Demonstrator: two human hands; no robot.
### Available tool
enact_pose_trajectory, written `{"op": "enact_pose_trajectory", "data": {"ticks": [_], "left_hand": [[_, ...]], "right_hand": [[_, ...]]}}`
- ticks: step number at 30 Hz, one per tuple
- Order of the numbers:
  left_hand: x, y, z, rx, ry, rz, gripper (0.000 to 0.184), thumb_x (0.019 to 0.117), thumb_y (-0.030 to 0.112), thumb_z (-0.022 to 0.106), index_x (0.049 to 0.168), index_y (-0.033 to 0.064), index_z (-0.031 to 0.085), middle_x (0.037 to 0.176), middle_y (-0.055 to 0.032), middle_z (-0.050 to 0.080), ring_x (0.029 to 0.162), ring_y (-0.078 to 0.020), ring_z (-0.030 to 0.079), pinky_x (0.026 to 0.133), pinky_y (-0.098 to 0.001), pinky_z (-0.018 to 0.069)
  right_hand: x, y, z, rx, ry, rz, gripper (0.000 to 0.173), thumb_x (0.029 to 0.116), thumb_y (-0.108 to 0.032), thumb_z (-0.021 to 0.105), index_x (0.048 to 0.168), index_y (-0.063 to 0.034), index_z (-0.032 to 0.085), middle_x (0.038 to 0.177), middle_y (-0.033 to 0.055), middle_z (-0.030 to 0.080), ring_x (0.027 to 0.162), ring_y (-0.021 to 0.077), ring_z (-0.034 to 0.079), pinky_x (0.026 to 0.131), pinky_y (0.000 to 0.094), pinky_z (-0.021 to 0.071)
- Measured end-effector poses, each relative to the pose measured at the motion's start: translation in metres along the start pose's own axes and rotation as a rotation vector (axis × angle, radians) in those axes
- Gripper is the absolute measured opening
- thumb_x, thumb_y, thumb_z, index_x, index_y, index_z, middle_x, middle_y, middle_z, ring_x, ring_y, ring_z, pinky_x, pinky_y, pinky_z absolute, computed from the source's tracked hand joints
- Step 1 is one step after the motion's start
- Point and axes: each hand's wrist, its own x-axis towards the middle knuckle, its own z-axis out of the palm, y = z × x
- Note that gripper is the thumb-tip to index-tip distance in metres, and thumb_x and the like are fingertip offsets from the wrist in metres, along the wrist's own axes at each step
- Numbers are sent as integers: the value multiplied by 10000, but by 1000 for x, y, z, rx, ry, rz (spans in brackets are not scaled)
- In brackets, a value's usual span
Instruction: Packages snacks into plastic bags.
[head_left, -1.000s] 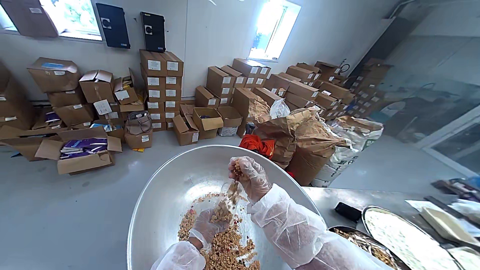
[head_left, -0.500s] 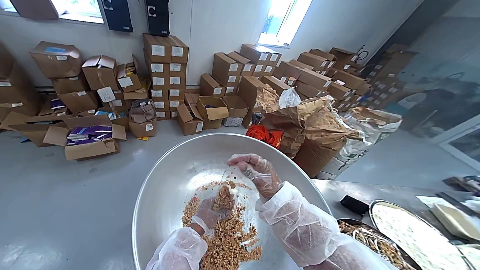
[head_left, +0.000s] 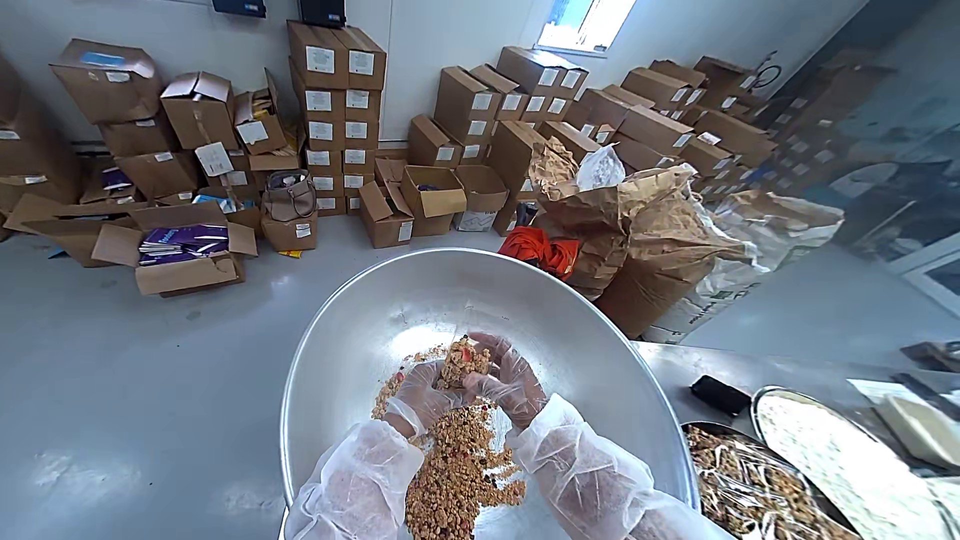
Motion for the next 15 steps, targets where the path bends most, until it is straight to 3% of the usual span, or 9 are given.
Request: {"op": "enact_pose_trajectory", "data": {"ticks": [1, 3, 4, 6, 7, 9, 12, 13, 15], "left_hand": [[-1, 0, -2, 25, -16, 18, 405, 828, 35, 816, 1204, 28, 666, 1069, -94, 724, 967, -142, 695, 904, -332, 569], [-1, -1, -4, 118, -29, -3, 400, 817, 84, 840, 1180, 40, 679, 1061, -92, 730, 970, -150, 697, 905, -353, 564], [-2, 1, -4, 144, -27, -29, 388, 818, 108, 845, 1166, 42, 687, 1052, -88, 730, 966, -148, 693, 906, -357, 558], [-17, 9, -5, 133, -17, -23, 362, 829, 68, 821, 1156, 19, 676, 1032, -111, 718, 940, -171, 682, 876, -366, 557], [-27, 17, -6, 122, -13, -14, 349, 825, 24, 808, 1145, 0, 669, 1023, -131, 706, 926, -191, 670, 858, -376, 549], [-35, 23, -9, 105, -15, -13, 342, 834, 3, 793, 1150, -7, 663, 1033, -139, 699, 928, -199, 661, 853, -379, 544], [-32, 14, -11, 24, 10, 27, 416, 852, 24, 785, 1245, 23, 647, 1124, -142, 702, 1011, -217, 671, 914, -408, 551], [-29, 10, -11, 2, 27, 26, 454, 865, 44, 781, 1291, 39, 624, 1164, -147, 693, 1043, -229, 667, 932, -424, 546], [-23, -2, -11, -44, 70, 36, 475, 872, 59, 776, 1318, 62, 614, 1173, -137, 694, 1037, -224, 675, 919, -418, 559]], "right_hand": [[0, -1, 0, -18, -43, 8, 678, 763, -67, 789, 1399, -106, 560, 1252, 78, 638, 1086, 175, 645, 922, 350, 559], [-2, -6, 4, -30, -27, 24, 506, 765, -6, 799, 1246, -66, 656, 1150, 87, 693, 1020, 175, 676, 878, 345, 579], [-2, -6, 5, -31, -19, 17, 516, 774, -7, 790, 1263, -75, 643, 1132, 89, 696, 1009, 182, 675, 867, 351, 579], [0, -3, 5, -39, -63, -16, 810, 775, -79, 768, 1513, -156, 444, 1240, 82, 661, 1100, 181, 652, 931, 362, 554], [0, -1, 7, -26, -69, -31, 882, 763, -81, 778, 1554, -187, 403, 1286, 78, 653, 1120, 172, 654, 943, 352, 556], [-2, 2, 12, 9, -42, -93, 780, 772, -95, 793, 1497, -148, 510, 1384, 69, 621, 1189, 154, 625, 1007, 333, 526], [7, 14, 11, 95, 15, -178, 876, 831, -562, 737, 1500, -79, 444, 1230, 26, 696, 1042, 98, 670, 889, 299, 563], [12, 24, 10, 123, 51, -141, 851, 876, -620, 662, 1491, -72, 447, 1192, 13, 705, 1010, 84, 669, 870, 289, 559], [20, 55, 10, 60, 142, 13, 498, 1032, -453, 491, 1315, -51, 575, 1013, 13, 693, 883, 90, 647, 797, 303, 552]]}}
